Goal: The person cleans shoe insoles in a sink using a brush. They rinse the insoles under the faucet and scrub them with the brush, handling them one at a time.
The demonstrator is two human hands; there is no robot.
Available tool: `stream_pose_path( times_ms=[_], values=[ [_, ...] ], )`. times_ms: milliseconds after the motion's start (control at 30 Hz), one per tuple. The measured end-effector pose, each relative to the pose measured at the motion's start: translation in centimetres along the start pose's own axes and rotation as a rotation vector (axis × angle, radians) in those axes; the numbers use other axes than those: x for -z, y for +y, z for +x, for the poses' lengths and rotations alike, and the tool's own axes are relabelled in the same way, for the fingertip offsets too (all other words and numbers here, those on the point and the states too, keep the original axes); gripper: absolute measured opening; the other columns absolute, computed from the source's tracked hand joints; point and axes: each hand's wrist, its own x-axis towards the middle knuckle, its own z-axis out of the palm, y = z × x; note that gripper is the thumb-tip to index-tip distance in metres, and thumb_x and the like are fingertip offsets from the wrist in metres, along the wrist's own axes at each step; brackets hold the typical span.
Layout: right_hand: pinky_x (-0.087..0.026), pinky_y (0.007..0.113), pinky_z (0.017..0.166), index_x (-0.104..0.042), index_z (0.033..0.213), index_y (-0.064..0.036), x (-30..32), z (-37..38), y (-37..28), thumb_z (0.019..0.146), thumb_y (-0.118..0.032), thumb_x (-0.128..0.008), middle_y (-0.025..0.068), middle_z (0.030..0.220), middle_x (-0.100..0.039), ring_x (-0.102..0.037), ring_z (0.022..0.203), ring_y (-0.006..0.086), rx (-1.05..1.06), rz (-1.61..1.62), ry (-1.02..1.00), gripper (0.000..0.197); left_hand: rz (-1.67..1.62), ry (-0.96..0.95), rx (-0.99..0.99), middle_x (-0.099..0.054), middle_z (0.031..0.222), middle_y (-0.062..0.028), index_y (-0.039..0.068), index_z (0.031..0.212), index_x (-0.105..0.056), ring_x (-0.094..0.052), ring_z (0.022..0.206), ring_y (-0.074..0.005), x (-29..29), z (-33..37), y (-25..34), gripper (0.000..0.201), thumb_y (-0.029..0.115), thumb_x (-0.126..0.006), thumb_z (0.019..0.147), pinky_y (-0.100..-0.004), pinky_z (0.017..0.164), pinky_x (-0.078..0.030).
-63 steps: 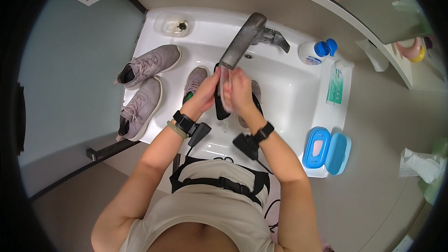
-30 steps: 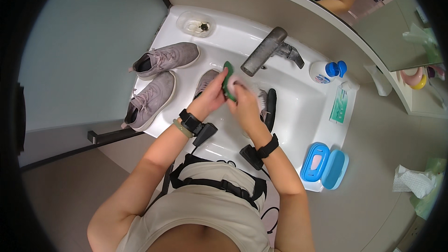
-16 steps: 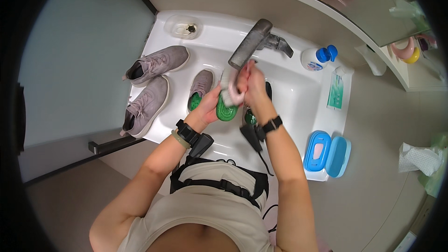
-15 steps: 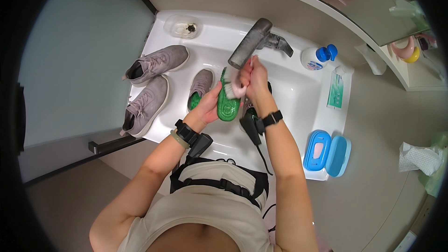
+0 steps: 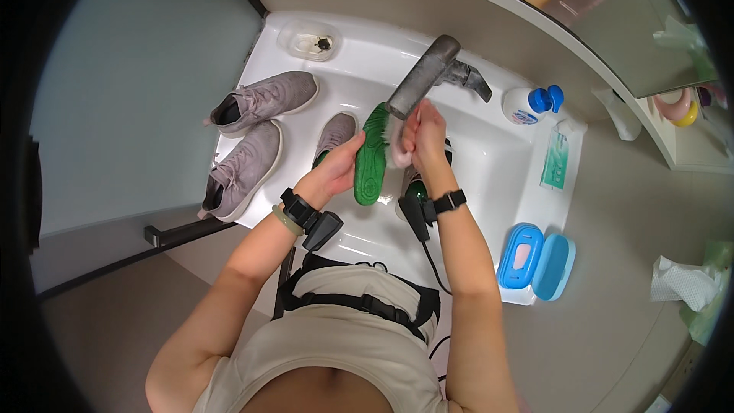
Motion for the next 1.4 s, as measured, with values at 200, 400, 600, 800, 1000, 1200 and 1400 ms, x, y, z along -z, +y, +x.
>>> stream_pose_path(
  times_ms=[200, 400, 600, 800, 1000, 1200, 1400],
  values=[
    [-0.02, 0.022, 0.03, -0.039, 0.075, -0.0114, -3.5, -5.8, 1.4, 0.093, -0.027, -0.036, -0.0037, 0.051, -0.031, -0.026, 0.034, 0.0059, -0.296, -0.201, -0.145, 0.024, -0.169, -0.096, 0.036, -0.055, 0.105, -0.0072, 0.008, 0.116, -0.046, -0.055, 0.092, -0.0195, -0.2, 0.7, 0.6, 0.043, 0.041, -0.029, 0.094, -0.0344, 0.084, -0.046],
    [-0.019, 0.023, 0.029, -0.042, 0.075, -0.0118, 1.2, -0.7, -0.5, 0.092, -0.027, -0.039, -0.0029, 0.051, -0.033, -0.028, 0.035, 0.0061, -0.084, -0.024, 0.02, 0.023, 0.026, -0.07, -0.051, -0.05, 0.11, -0.0076, 0.003, 0.124, -0.035, -0.053, 0.096, -0.0196, -1.4, 0.1, -0.5, 0.033, 0.017, -0.032, 0.095, -0.0345, 0.085, -0.045],
    [-0.019, 0.023, 0.03, -0.044, 0.081, -0.0099, -2.1, -4.1, 0.4, 0.089, -0.022, -0.041, -0.0036, 0.053, -0.033, -0.028, 0.036, 0.0062, -0.324, -0.132, -0.259, 0.015, 0.396, 0.021, -0.282, -0.052, 0.11, -0.009, 0.002, 0.126, -0.033, -0.054, 0.098, -0.0169, -0.5, 0.4, 0.6, 0.051, -0.01, -0.038, 0.077, -0.0277, 0.082, -0.046],
    [-0.019, 0.022, 0.029, -0.045, 0.084, -0.008, 1.9, 0.1, -1.0, 0.09, -0.019, -0.039, -0.0036, 0.053, -0.032, -0.027, 0.035, 0.006, -0.045, -0.215, -0.017, 0.014, 0.484, -0.035, -0.203, -0.054, 0.109, -0.0082, 0.002, 0.128, -0.032, -0.053, 0.101, -0.0149, -1.2, -0.7, 1.9, 0.062, -0.017, -0.038, 0.069, -0.0249, 0.084, -0.044],
    [-0.019, 0.021, 0.03, -0.04, 0.085, -0.0106, -1.7, -3.6, -0.1, 0.092, -0.029, -0.041, -0.0042, 0.053, -0.03, -0.025, 0.036, 0.0045, -0.269, -0.083, -0.242, 0.019, 0.571, -0.087, -0.38, -0.053, 0.112, -0.0084, 0.001, 0.129, -0.033, -0.052, 0.103, -0.0141, -1.2, 0.1, 0.9, 0.063, -0.018, -0.037, 0.069, -0.0249, 0.087, -0.042],
    [-0.018, 0.021, 0.03, -0.041, 0.084, -0.0115, 1.2, -2.2, -0.5, 0.092, -0.034, -0.043, -0.0045, 0.052, -0.029, -0.025, 0.036, 0.0039, -0.133, -0.11, -0.059, 0.024, 0.66, -0.019, -0.31, -0.052, 0.114, -0.0091, -0.001, 0.131, -0.03, -0.052, 0.102, -0.014, -2.3, -0.1, 1.4, 0.066, -0.019, -0.036, 0.068, -0.0248, 0.088, -0.04],
    [-0.02, 0.02, 0.031, -0.042, 0.085, -0.0123, -0.1, -3.0, -0.6, 0.092, -0.029, -0.042, -0.0047, 0.054, -0.03, -0.026, 0.037, 0.0035, -0.154, -0.061, -0.232, 0.018, 0.531, -0.031, -0.37, -0.053, 0.115, -0.009, -0.001, 0.129, -0.034, -0.053, 0.103, -0.0138, -2.1, 0.3, 1.1, 0.064, -0.018, -0.039, 0.067, -0.0234, 0.089, -0.04]
  ],
)
